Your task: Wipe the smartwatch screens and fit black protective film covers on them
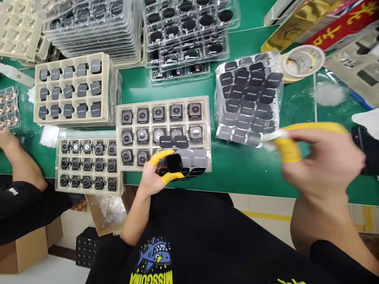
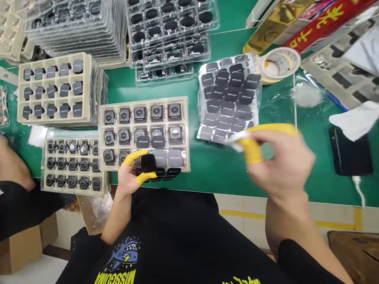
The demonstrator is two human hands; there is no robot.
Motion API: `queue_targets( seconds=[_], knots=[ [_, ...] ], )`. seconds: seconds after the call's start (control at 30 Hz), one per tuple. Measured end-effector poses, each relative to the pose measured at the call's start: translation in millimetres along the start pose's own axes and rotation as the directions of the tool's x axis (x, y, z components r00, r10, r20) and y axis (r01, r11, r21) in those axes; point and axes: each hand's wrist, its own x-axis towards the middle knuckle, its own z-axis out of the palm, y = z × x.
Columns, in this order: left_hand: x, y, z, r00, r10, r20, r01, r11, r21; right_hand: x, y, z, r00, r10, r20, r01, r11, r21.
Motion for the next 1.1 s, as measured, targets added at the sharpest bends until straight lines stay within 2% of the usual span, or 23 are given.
queue_targets(
  seconds=[0.03,0.07,0.1,0.17,0.27,0.4,0.5,0.6,0.87,0.97,1.1],
  knots=[
    [-0.2,0.0,0.7,1.0,0.004,0.013,-0.004,1.0,-0.01,5.1,-34.2,-4.2,0.979,-0.175,0.104,0.168,0.983,0.077],
    [0.1,0.2,1.0,1.0,0.009,0.026,-0.008,1.0,-0.015,10.8,-65.4,-6.4,0.915,-0.357,0.188,0.316,0.924,0.216],
    [0.7,0.5,1.0,0.999,0.013,0.035,-0.013,1.0,-0.016,16.8,-91.8,-6.3,0.844,-0.485,0.231,0.395,0.851,0.347],
    [2.3,1.2,0.2,0.999,0.022,0.047,-0.021,1.0,-0.018,27.5,-126.7,-0.7,0.741,-0.634,0.221,0.488,0.735,0.471],
    [3.7,0.8,-1.9,0.996,0.042,0.076,-0.036,0.997,-0.071,35.0,-141.6,12.8,0.673,-0.717,0.185,0.56,0.656,0.507],
    [2.7,-3.9,-5.2,0.983,0.099,0.158,-0.079,0.989,-0.124,30.9,-142.0,24.5,0.651,-0.742,0.157,0.562,0.611,0.558],
    [1.4,-7.8,-8.6,0.977,0.062,0.206,-0.043,0.994,-0.097,26.7,-147.4,27.3,0.65,-0.75,0.125,0.568,0.588,0.576],
    [1.0,-9.0,-11.8,0.972,0.024,0.234,-0.002,0.995,-0.095,26.1,-150.8,27.5,0.629,-0.768,0.12,0.583,0.569,0.58],
    [6.7,-4.2,-15.2,0.96,0.132,0.246,-0.133,0.991,-0.009,41.3,-151.7,33.8,0.512,-0.854,0.096,0.646,0.456,0.612],
    [6.2,-4.8,-15.1,0.962,0.142,0.232,-0.143,0.99,-0.012,46.7,-156.8,40.1,0.499,-0.863,0.076,0.699,0.453,0.554],
    [3.8,-5.6,-13.8,0.982,0.046,0.181,-0.038,0.998,-0.046,52.4,-160.7,45.3,0.515,-0.853,0.08,0.744,0.491,0.453]
  ],
)
